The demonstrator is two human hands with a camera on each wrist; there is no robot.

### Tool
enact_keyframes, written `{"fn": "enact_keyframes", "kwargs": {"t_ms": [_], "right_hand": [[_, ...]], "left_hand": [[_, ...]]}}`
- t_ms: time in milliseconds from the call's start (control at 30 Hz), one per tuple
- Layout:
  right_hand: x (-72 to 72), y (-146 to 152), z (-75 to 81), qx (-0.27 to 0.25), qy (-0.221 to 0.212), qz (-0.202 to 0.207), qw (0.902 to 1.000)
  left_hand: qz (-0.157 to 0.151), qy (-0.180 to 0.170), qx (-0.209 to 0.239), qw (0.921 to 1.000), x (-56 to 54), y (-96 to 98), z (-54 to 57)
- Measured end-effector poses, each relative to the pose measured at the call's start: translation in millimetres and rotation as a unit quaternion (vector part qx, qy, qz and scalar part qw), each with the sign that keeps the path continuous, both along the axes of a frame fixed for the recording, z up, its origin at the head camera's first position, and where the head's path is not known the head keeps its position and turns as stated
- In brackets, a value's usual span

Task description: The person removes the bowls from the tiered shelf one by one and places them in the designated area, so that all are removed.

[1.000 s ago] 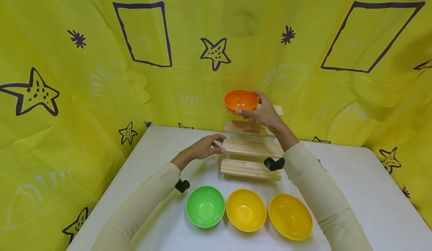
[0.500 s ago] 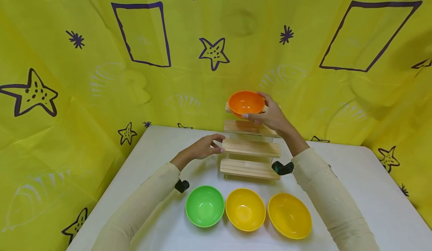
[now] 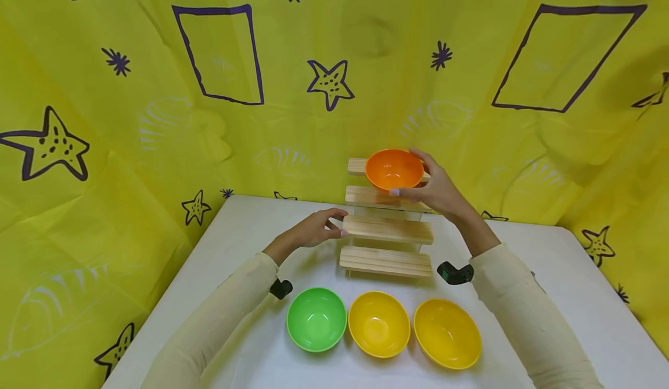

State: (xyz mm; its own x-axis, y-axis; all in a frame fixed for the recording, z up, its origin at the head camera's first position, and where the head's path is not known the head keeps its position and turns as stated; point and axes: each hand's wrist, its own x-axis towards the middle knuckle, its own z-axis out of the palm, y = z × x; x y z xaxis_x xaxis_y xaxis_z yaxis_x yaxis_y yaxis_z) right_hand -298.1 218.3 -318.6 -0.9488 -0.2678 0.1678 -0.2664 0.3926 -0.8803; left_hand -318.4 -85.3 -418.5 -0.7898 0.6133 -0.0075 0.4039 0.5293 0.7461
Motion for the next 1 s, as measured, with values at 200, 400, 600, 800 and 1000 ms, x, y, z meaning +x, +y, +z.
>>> {"fn": "enact_keyframes", "kwargs": {"t_ms": [200, 400, 600, 800, 1000], "right_hand": [[12.9, 12, -2.5, 0.015, -0.001, -0.009, 0.9998], [25.2, 24, -5.1, 0.014, -0.006, -0.001, 0.9999], [37.8, 35, -9.7, 0.007, -0.012, 0.006, 0.9999], [48.0, 45, -17.4, 0.013, -0.006, 0.004, 0.9999], [60.7, 55, -22.4, 0.013, -0.005, 0.005, 0.9999]], "left_hand": [[-0.002, 0.0, 0.001, 1.0, 0.3, 0.1, 0.4], [-0.003, -0.003, 0.003, 1.0, 0.5, -0.3, -0.2], [-0.002, 0.002, 0.004, 1.0, 2.0, -0.5, -0.6], [-0.005, 0.007, 0.006, 0.9999, 0.9, -0.3, -1.9], [-0.009, 0.009, 0.006, 0.9999, 1.3, -0.2, -1.4]]}}
